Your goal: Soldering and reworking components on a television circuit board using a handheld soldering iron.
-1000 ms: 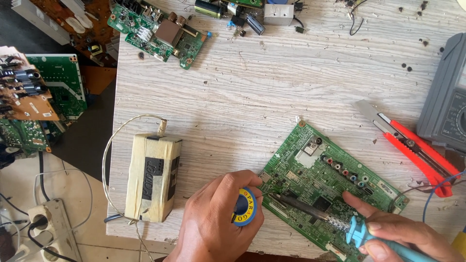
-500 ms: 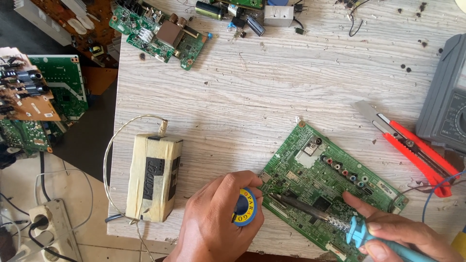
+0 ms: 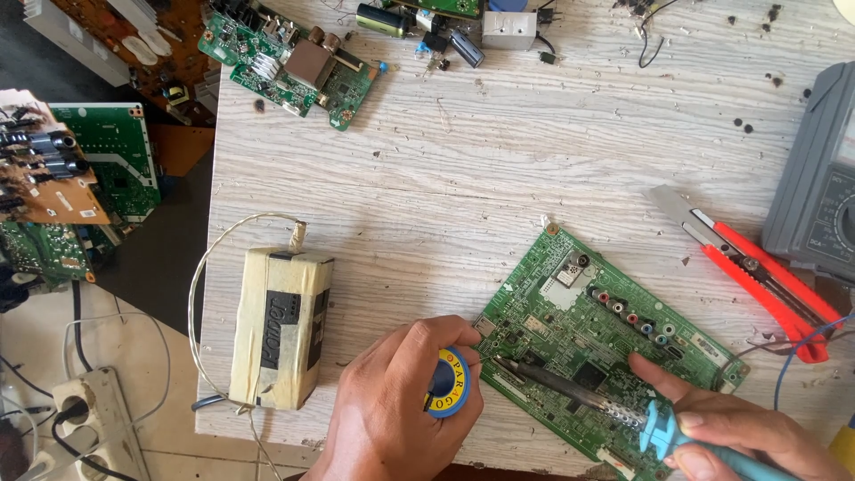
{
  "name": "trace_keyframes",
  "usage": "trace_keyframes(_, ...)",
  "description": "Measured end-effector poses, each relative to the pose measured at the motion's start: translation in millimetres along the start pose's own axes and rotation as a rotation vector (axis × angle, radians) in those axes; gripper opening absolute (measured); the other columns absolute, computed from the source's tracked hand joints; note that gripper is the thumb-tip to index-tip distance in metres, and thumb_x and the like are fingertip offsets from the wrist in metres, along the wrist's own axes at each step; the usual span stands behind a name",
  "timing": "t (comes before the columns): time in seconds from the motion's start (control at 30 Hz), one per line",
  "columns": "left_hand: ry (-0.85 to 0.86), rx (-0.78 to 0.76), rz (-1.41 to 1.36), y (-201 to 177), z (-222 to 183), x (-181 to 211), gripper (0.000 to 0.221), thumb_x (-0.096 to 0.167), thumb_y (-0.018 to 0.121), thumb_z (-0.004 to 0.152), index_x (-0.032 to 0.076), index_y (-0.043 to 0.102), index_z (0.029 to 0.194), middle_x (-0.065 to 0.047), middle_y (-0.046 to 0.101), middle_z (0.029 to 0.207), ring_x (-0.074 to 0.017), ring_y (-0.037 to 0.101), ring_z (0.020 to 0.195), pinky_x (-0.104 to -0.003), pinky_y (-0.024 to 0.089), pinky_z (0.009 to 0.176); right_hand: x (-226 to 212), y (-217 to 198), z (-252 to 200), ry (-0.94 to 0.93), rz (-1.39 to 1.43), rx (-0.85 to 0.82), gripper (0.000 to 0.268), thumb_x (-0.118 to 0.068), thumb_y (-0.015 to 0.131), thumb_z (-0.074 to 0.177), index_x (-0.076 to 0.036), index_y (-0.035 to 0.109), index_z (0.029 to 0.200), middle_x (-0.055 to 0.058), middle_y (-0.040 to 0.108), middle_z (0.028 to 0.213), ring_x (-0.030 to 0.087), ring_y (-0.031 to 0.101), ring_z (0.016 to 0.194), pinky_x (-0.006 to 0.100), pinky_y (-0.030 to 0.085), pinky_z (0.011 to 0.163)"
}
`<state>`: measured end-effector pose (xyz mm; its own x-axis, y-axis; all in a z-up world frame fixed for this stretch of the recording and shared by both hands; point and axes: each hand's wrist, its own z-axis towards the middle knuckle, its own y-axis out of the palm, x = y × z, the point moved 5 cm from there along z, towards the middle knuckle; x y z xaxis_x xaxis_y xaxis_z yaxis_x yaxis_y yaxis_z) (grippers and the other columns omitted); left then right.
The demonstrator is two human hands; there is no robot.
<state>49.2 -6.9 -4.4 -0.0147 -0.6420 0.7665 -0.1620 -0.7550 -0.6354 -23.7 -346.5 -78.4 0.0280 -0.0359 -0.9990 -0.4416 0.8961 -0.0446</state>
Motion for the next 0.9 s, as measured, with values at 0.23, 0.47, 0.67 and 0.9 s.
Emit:
trace_keyframes(0.23,0.025,0.000,-0.003,0,0,0,0.042,0.012,0.084,0.071,0.015,0.065,0.108,0.003,0.080,0.091,-0.0165,0.077,0.068,-0.033,0.061,0.061,-2,1,0,-0.036,-0.026,0.001,0.047,0.006,0.072,0.078,-0.013,0.067,0.121,0.008,0.076,0.070,0.017,0.084,0.075,0.074,0.040,0.124)
trace_keyframes(0.47,0.014,-0.008,0.006,2,0,-1,0.041,0.013,0.085,0.071,0.016,0.066,0.108,0.002,0.079,0.089,-0.0172,0.077,0.067,-0.033,0.062,0.060,-8,6,5,-0.043,-0.052,0.030,0.046,0.003,0.071,0.080,-0.013,0.064,0.122,0.008,0.079,0.076,0.014,0.083,0.073,0.073,0.041,0.126)
trace_keyframes(0.67,0.026,-0.008,0.001,1,1,1,0.041,0.011,0.084,0.071,0.016,0.065,0.107,0.002,0.079,0.090,-0.0168,0.077,0.070,-0.033,0.062,0.062,-6,5,1,-0.025,-0.024,0.024,0.046,0.004,0.072,0.080,-0.013,0.066,0.123,0.013,0.082,0.084,0.025,0.088,0.092,0.074,0.041,0.125)
trace_keyframes(0.9,0.039,-0.009,-0.010,0,2,4,0.040,0.010,0.084,0.071,0.015,0.065,0.106,0.001,0.079,0.090,-0.0166,0.077,0.070,-0.033,0.063,0.061,0,2,0,-0.015,0.005,-0.014,0.047,0.006,0.072,0.080,-0.013,0.068,0.123,0.012,0.082,0.078,0.023,0.087,0.087,0.074,0.036,0.125)
